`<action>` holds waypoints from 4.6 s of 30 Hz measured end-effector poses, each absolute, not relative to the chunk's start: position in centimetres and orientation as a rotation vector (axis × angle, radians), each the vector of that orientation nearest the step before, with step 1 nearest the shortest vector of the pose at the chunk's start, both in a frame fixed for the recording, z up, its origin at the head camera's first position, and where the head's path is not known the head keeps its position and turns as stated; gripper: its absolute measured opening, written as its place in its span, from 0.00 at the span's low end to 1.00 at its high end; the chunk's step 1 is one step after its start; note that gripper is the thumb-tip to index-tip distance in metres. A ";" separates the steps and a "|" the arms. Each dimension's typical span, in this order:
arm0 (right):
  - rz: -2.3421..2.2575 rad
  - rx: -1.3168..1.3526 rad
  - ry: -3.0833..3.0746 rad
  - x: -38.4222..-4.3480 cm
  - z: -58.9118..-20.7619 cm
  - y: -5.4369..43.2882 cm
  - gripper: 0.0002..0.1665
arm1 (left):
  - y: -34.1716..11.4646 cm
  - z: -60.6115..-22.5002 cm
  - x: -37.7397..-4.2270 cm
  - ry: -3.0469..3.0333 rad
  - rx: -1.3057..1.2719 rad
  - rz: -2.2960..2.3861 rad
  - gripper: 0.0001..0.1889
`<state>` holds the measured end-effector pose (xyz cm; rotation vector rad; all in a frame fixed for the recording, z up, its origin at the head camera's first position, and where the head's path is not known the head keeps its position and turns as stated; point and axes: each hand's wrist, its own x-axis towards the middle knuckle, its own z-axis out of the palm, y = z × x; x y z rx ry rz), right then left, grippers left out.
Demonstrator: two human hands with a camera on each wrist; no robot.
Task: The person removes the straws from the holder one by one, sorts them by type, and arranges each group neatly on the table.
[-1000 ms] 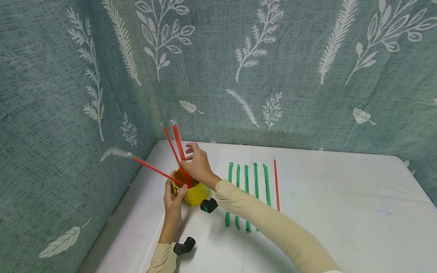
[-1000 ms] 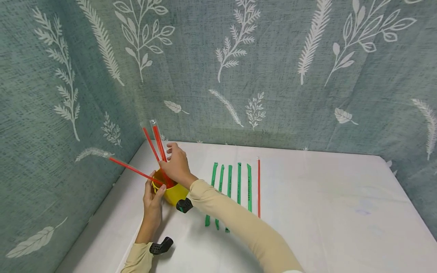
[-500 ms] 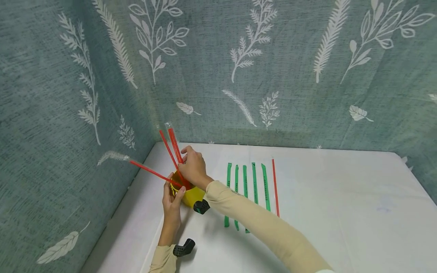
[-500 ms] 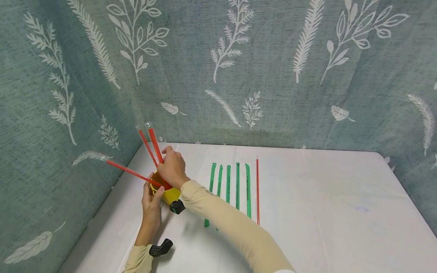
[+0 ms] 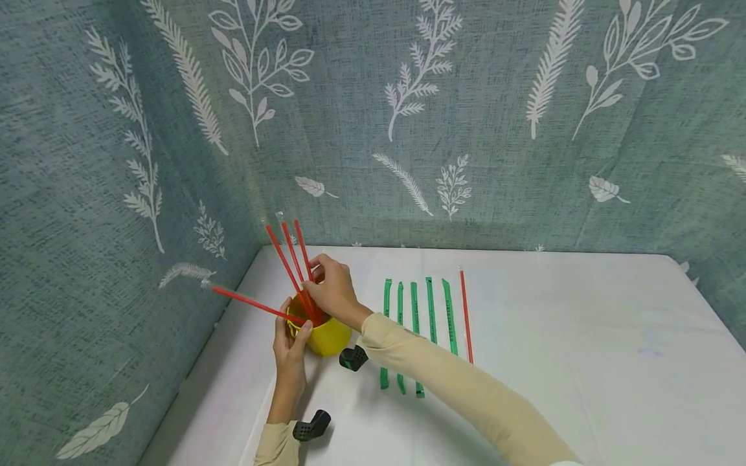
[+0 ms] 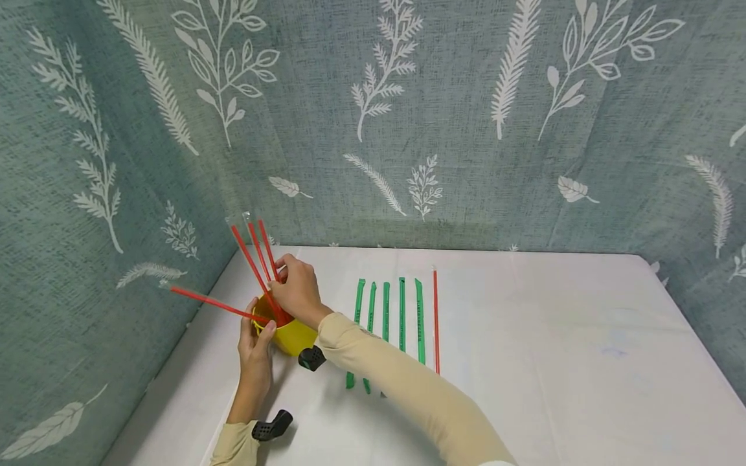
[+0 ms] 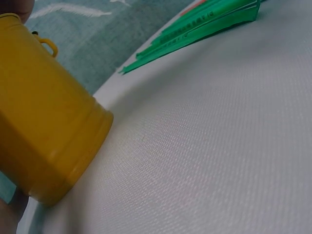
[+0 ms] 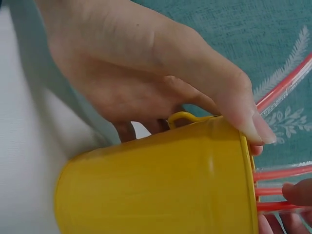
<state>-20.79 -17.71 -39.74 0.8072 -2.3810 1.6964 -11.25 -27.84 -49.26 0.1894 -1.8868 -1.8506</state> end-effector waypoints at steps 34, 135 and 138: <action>1.927 0.777 -1.979 -20.3 -36.6 -13.5 0.11 | -27.8 -48.8 -11.4 -1.872 0.166 -1.856 0.33; 2.106 0.054 -1.966 -22.7 -40.2 7.8 0.15 | -27.7 -49.2 -11.5 -1.851 0.164 -1.886 0.31; 2.123 0.011 -2.054 -22.5 -40.5 8.2 0.17 | -27.7 -49.2 -11.5 -1.855 0.166 -1.883 0.31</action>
